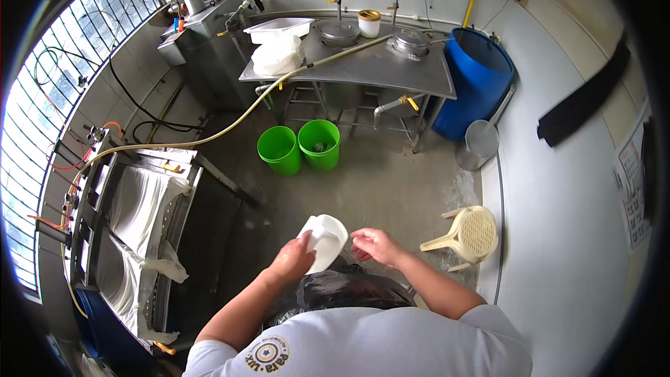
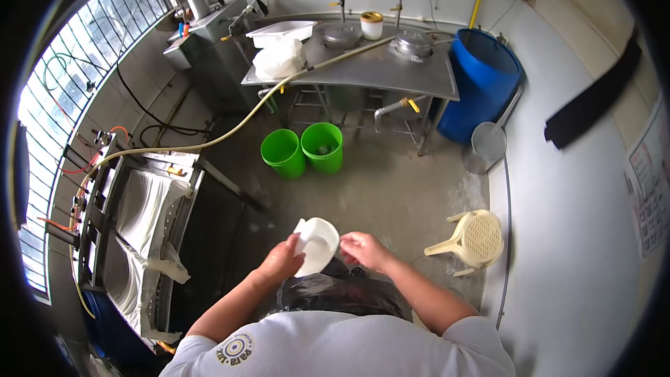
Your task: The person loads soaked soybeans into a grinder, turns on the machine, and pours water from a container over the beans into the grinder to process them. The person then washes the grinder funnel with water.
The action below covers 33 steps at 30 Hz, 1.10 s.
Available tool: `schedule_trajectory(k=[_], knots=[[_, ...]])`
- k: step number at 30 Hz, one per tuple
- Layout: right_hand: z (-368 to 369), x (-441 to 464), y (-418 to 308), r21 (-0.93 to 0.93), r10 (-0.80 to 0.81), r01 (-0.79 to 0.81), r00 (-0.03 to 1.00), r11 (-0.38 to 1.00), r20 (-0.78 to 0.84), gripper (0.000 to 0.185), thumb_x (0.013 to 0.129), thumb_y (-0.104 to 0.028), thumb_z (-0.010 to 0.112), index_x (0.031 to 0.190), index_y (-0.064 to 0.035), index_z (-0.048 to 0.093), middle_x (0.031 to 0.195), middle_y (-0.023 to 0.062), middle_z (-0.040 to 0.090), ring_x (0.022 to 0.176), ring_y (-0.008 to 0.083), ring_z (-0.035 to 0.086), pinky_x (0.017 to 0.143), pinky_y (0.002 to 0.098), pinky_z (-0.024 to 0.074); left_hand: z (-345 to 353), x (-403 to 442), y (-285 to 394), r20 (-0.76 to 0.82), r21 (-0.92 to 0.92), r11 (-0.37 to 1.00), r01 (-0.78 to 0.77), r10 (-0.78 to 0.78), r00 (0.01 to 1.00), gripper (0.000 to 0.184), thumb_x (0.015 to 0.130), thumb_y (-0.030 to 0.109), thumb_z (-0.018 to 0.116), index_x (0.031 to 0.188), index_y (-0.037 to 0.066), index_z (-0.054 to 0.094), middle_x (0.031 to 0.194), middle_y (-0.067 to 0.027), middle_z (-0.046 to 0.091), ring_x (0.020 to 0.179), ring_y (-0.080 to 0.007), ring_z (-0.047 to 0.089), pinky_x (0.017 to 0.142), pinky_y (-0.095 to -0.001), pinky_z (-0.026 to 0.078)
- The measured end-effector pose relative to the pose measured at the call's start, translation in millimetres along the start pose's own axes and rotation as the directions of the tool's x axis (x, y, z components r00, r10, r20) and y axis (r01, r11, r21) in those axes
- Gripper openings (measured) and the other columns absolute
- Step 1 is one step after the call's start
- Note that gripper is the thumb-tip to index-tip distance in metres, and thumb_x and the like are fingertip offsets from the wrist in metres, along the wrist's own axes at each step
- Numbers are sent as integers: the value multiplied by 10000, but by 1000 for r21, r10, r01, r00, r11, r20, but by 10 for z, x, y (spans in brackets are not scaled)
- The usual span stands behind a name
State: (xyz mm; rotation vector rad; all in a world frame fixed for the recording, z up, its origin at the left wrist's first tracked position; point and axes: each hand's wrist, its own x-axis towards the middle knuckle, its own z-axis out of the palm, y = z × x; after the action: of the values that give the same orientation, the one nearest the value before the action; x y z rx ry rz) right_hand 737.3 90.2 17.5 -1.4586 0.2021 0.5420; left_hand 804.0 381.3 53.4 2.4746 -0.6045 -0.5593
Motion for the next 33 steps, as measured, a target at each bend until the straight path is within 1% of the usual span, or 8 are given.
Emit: schedule_trajectory(k=[5,12,15,18,24,26,28,33], knots=[[-974,1054,309,-300,115,-215,942,929,-316,317,1033,-354,693,1121,-51,720,929,92,753,810,164,717,755,347,595,-765,446,-70,-133,184,963,-195,221,966,555,1002,240,670,1498,49,511,1051,-264,743,1011,-451,718,911,-543,562],[-1621,3104,431,-840,229,-229,965,492,-129,319,982,-384,704,1106,-99,776,1040,117,778,949,260,746,849,433,598,-1812,1505,120,-87,199,916,-348,370,925,507,990,307,704,1440,92,616,860,-186,738,806,-394,735,778,-507,587],[-2168,4766,1470,165,297,-312,949,936,108,203,1001,-289,673,1082,-143,789,1139,84,775,995,243,751,834,426,609,-2112,2007,194,-96,206,805,-556,582,807,505,1014,352,665,1456,116,599,782,-148,715,753,-373,729,726,-497,591],[-1643,4941,312,175,479,-488,873,855,94,181,1004,-256,659,1071,-141,782,1101,77,776,960,234,751,797,418,612,-2402,2450,7,-119,141,821,-553,569,814,518,1011,365,662,1460,115,601,788,-168,720,728,-389,723,700,-507,581],[-475,5058,-2077,16,673,-674,735,738,-85,152,1009,-189,629,1050,-137,766,1027,62,777,888,215,752,724,400,617,-2755,2736,-1306,-282,-22,997,74,-77,956,504,1018,405,661,1454,155,627,1010,-229,761,927,-428,745,829,-523,586],[-567,6029,-2003,-956,728,177,621,233,292,124,986,-158,628,1003,-123,746,887,52,756,759,202,736,622,366,599,-2732,2573,-1769,-382,-130,950,285,-313,869,496,1002,371,708,1422,116,634,1136,-257,751,1054,-454,725,912,-525,579],[-763,6497,-1790,-916,618,-177,781,360,92,107,982,-161,633,993,-123,733,815,43,705,635,179,664,552,361,549,-2555,2290,-2214,-474,-161,901,403,-429,769,569,1014,348,695,1446,1,567,1065,-270,754,995,-451,732,880,-522,582],[-1134,7396,-1356,-820,318,-206,948,535,-30,201,962,-235,663,1041,-82,767,905,120,772,766,260,750,729,438,605,-1784,1630,-2779,-545,-319,640,699,-728,417,472,1018,269,672,1350,-33,530,1096,-326,722,1032,-514,698,893,-555,563]])
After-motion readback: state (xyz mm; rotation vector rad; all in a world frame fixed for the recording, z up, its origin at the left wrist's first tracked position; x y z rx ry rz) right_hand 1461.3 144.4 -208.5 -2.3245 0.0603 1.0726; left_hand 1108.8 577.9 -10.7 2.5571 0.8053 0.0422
